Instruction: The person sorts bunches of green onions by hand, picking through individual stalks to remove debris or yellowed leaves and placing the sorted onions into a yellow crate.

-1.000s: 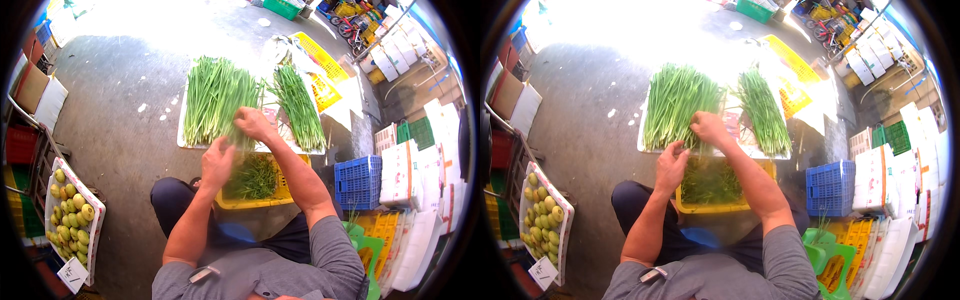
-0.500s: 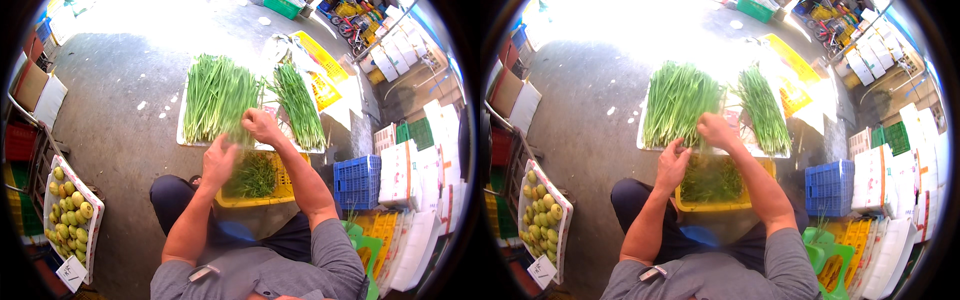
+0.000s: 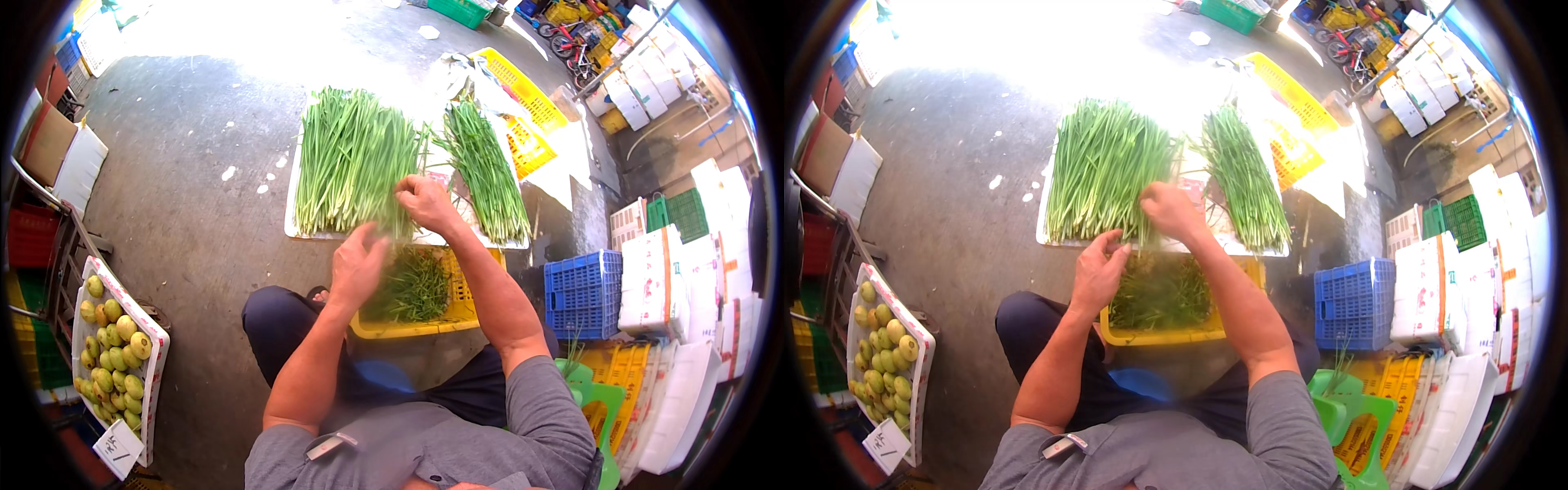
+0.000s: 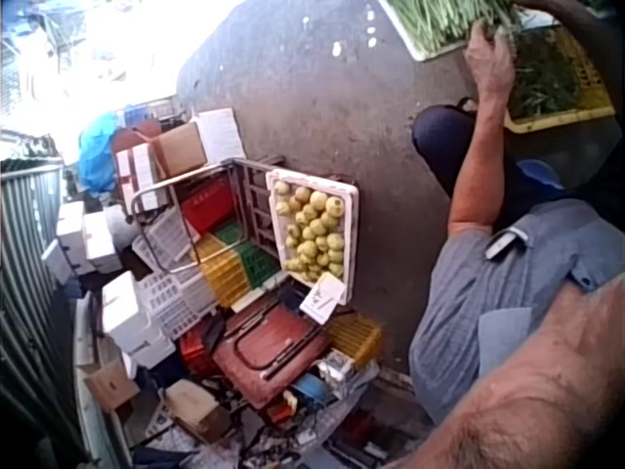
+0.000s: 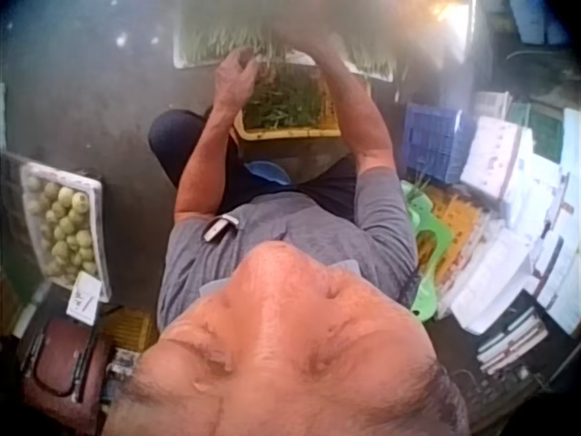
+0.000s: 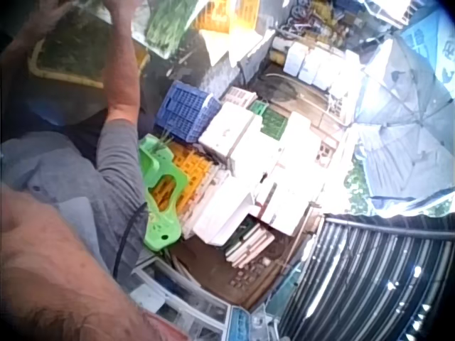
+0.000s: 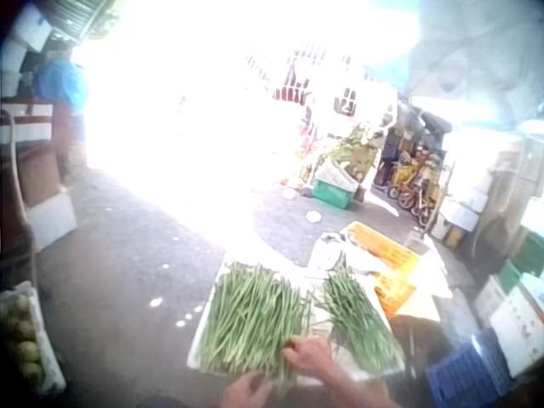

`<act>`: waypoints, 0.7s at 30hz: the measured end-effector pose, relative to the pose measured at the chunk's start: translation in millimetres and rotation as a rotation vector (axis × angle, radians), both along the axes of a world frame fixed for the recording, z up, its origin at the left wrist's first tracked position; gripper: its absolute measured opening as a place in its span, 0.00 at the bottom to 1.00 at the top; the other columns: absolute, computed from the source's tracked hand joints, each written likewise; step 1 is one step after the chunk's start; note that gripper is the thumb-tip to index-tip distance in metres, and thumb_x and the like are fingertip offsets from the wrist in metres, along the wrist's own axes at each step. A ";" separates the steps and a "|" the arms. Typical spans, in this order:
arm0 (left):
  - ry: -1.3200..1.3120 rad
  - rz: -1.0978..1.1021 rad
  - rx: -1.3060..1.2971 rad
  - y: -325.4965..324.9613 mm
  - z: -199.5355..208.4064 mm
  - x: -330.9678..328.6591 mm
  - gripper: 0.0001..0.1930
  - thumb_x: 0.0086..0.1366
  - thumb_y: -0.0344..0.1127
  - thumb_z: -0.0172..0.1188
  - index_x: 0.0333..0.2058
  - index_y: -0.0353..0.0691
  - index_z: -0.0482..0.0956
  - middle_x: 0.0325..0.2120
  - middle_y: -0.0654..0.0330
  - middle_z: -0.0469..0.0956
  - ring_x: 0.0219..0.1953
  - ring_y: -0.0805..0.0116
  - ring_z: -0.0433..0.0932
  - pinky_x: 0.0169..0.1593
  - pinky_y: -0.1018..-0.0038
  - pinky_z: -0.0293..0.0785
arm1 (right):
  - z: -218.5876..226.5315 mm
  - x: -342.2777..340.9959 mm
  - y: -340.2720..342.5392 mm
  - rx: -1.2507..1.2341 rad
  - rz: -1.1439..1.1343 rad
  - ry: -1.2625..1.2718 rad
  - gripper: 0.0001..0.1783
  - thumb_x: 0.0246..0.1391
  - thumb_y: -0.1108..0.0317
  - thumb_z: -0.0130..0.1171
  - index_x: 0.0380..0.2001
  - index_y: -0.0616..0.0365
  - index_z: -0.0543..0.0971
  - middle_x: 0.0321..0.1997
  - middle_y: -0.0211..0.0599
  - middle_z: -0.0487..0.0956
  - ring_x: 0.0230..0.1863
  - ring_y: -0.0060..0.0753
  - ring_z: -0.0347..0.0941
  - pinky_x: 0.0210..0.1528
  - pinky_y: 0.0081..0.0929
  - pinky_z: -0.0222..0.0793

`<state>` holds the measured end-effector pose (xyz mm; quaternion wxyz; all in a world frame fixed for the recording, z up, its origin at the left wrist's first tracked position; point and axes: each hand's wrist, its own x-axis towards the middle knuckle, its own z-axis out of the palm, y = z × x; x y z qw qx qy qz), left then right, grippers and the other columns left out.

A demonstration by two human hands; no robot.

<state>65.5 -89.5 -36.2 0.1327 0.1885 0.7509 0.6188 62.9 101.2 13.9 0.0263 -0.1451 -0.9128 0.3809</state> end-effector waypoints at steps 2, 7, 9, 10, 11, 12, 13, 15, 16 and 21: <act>-0.052 0.003 0.002 -0.5 7.0 2.4 0.20 0.62 0.35 0.58 0.49 0.28 0.73 0.28 0.57 0.80 0.24 0.76 0.75 0.28 0.77 0.72 | -0.8 -0.8 0.7 -0.013 -0.004 0.004 0.15 0.51 0.66 0.51 0.36 0.66 0.79 0.38 0.53 0.80 0.43 0.48 0.76 0.49 0.37 0.69; -0.077 0.042 -0.071 4.0 -5.0 -0.3 0.18 0.63 0.37 0.57 0.45 0.27 0.76 0.27 0.56 0.81 0.23 0.74 0.77 0.28 0.77 0.73 | 6.5 -5.1 -4.4 -0.033 -0.025 0.027 0.15 0.51 0.66 0.52 0.36 0.65 0.80 0.38 0.52 0.80 0.42 0.48 0.76 0.48 0.36 0.70; -0.168 0.072 -0.012 7.6 -11.3 -0.4 0.17 0.63 0.37 0.57 0.43 0.27 0.77 0.26 0.56 0.81 0.23 0.74 0.77 0.28 0.77 0.73 | 13.0 -3.9 -9.9 0.015 -0.010 0.014 0.14 0.51 0.67 0.52 0.36 0.65 0.80 0.37 0.52 0.80 0.41 0.48 0.77 0.47 0.35 0.71; -0.165 0.086 -0.004 9.0 -13.9 -0.9 0.16 0.63 0.37 0.57 0.42 0.27 0.77 0.26 0.56 0.81 0.23 0.74 0.77 0.28 0.78 0.73 | 14.5 -3.3 -12.2 0.039 -0.003 0.007 0.14 0.51 0.67 0.52 0.36 0.65 0.80 0.37 0.51 0.80 0.41 0.48 0.77 0.46 0.35 0.71; -0.163 0.096 0.004 11.2 -14.0 -1.3 0.16 0.63 0.36 0.56 0.41 0.27 0.77 0.26 0.56 0.81 0.22 0.74 0.77 0.27 0.78 0.73 | 13.8 -2.3 -12.4 0.042 -0.008 0.007 0.14 0.51 0.67 0.52 0.36 0.64 0.80 0.36 0.51 0.81 0.40 0.48 0.77 0.46 0.35 0.71; -0.161 0.107 0.013 12.9 -13.3 -1.4 0.15 0.64 0.36 0.56 0.40 0.27 0.78 0.25 0.56 0.81 0.22 0.75 0.77 0.27 0.78 0.73 | 12.8 -1.5 -12.4 0.046 -0.014 0.007 0.13 0.51 0.67 0.52 0.36 0.64 0.80 0.36 0.51 0.81 0.40 0.49 0.77 0.45 0.35 0.71; -0.193 0.111 0.024 14.0 -11.9 -1.0 0.15 0.64 0.36 0.56 0.40 0.27 0.78 0.25 0.56 0.81 0.22 0.75 0.76 0.26 0.78 0.72 | 11.7 -0.8 -12.6 0.049 -0.019 0.007 0.13 0.51 0.68 0.52 0.36 0.63 0.80 0.36 0.51 0.81 0.39 0.49 0.77 0.45 0.35 0.71; -0.259 0.116 0.046 14.4 2.2 0.0 0.14 0.64 0.36 0.56 0.38 0.27 0.78 0.23 0.57 0.81 0.21 0.75 0.76 0.25 0.78 0.72 | 9.3 1.0 -12.5 0.047 -0.024 0.045 0.13 0.51 0.68 0.51 0.37 0.63 0.80 0.36 0.52 0.80 0.39 0.50 0.77 0.45 0.36 0.71; -0.226 0.125 0.045 16.2 -3.4 -0.5 0.14 0.64 0.36 0.56 0.38 0.27 0.79 0.23 0.57 0.81 0.20 0.75 0.76 0.25 0.78 0.72 | 8.4 1.3 -12.5 0.047 -0.027 0.065 0.13 0.51 0.68 0.51 0.37 0.62 0.80 0.36 0.53 0.80 0.39 0.50 0.77 0.45 0.37 0.71; -0.224 0.135 0.045 18.3 -3.4 0.5 0.13 0.64 0.35 0.56 0.35 0.27 0.79 0.21 0.58 0.80 0.19 0.75 0.76 0.25 0.78 0.72 | 2.3 0.2 -10.4 0.098 -0.005 0.036 0.13 0.53 0.68 0.51 0.40 0.59 0.79 0.23 0.40 0.76 0.25 0.31 0.70 0.29 0.30 0.65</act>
